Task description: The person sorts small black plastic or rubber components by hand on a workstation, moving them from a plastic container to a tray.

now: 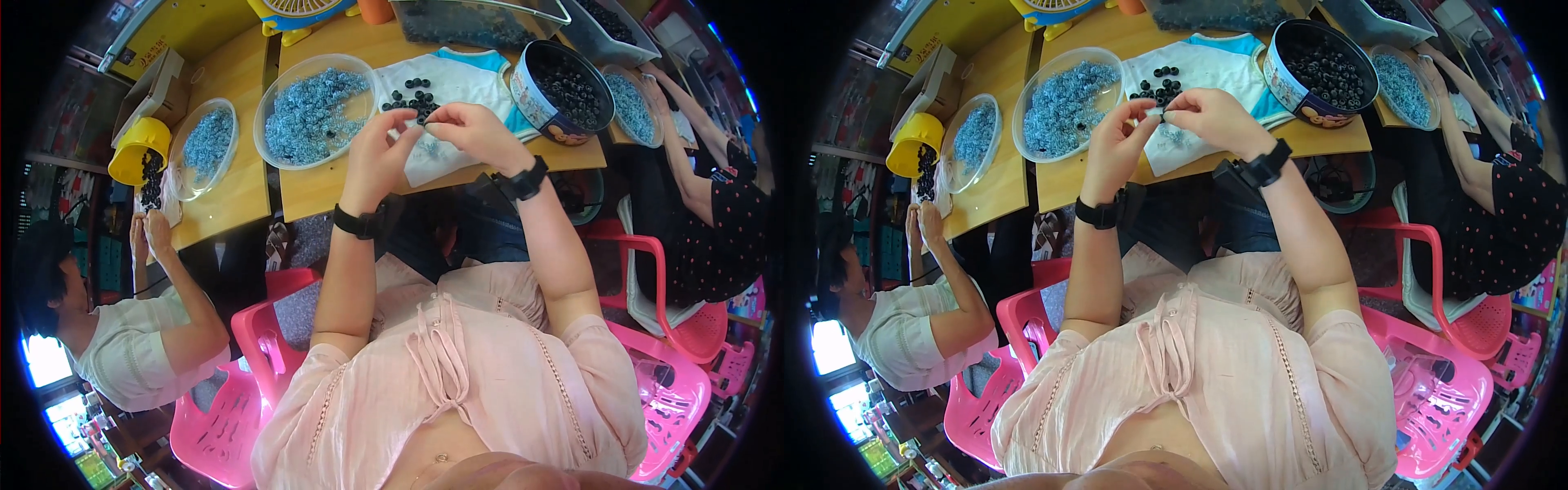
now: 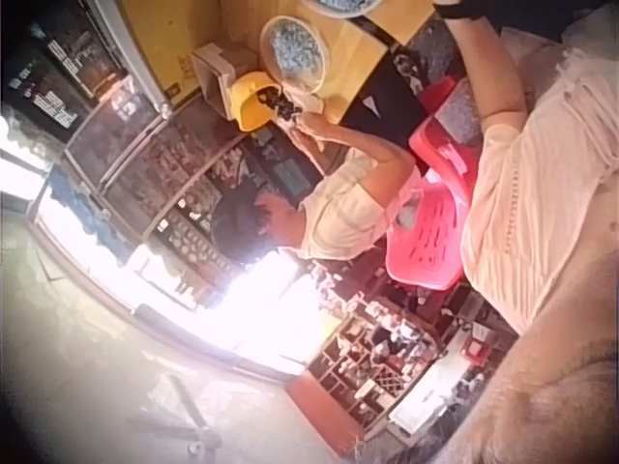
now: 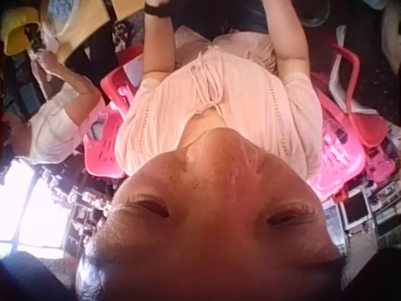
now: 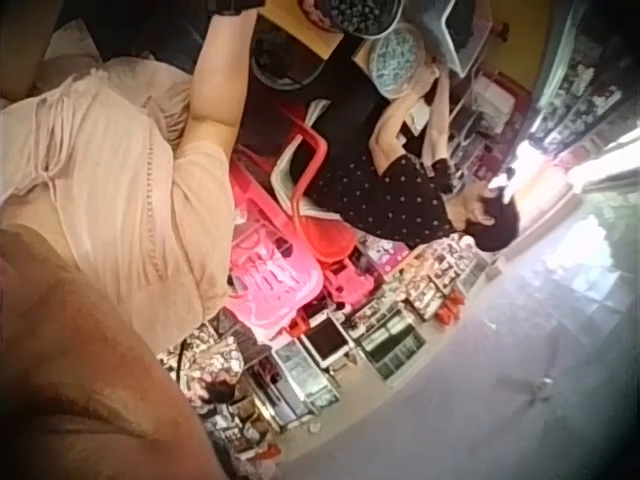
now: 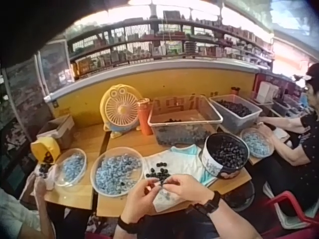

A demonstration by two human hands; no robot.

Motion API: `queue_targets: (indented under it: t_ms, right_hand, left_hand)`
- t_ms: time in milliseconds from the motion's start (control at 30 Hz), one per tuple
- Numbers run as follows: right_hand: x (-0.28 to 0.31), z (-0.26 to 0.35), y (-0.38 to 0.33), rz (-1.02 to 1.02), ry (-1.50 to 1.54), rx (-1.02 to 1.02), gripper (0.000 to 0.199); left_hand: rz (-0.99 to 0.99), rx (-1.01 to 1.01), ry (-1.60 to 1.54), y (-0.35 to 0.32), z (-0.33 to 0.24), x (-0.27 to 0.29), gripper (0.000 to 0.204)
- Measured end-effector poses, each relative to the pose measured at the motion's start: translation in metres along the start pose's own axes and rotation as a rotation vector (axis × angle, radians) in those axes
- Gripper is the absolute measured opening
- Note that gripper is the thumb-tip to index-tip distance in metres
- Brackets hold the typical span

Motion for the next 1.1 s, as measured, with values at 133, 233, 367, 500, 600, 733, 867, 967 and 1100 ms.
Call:
queue_targets:
  t_ms: [133,233,367,500,600,733,867,967,1100]
  right_hand:
    - [-0.007,0.011,-0.018,0.284,0.910,-0.305,0.022]
    - [-0.008,0.007,-0.020,0.252,1.053,-0.324,0.023]
    - [-0.005,0.003,-0.020,0.232,0.936,-0.307,0.023]
    - [0.002,0.002,-0.013,-0.116,-0.048,0.099,0.015]
    - [-0.010,0.001,-0.020,-0.056,-0.359,0.131,0.018]
    - [-0.006,0.001,-0.017,-0.079,-0.430,0.099,0.017]
    - [0.006,0.008,-0.023,-0.168,-0.356,0.105,0.014]
    - [0.015,0.006,-0.031,-0.168,-0.064,-0.067,0.015]
    - [0.019,0.016,-0.039,-0.191,0.111,-0.026,0.015]
  left_hand:
    - [0.058,-0.102,-0.195,-0.002,-0.015,-0.012,0.025]
    - [0.021,-0.172,-0.281,-0.005,-0.018,-0.019,0.025]
    - [-0.050,-0.119,-0.417,-0.007,-0.009,-0.018,0.023]
    - [-0.030,0.048,-0.585,-0.006,0.003,-0.020,0.024]
    - [0.004,0.153,-0.678,-0.006,0.007,-0.023,0.023]
    - [0.029,0.227,-0.782,-0.009,0.007,-0.026,0.023]
    - [0.071,0.254,-0.821,-0.009,0.007,-0.028,0.025]
    - [0.067,0.244,-0.722,-0.009,0.013,-0.029,0.024]
    - [0.014,0.066,-0.301,-0.008,0.012,-0.027,0.023]
Point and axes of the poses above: each hand's wrist, its own y-axis towards the middle knuckle, its own x-axis out of the back of the hand, z = x × y, the point moved 7 cm from there along y, towards the middle knuckle, and after that the axes turned 1 degree about -y, right-handed, at the moved point
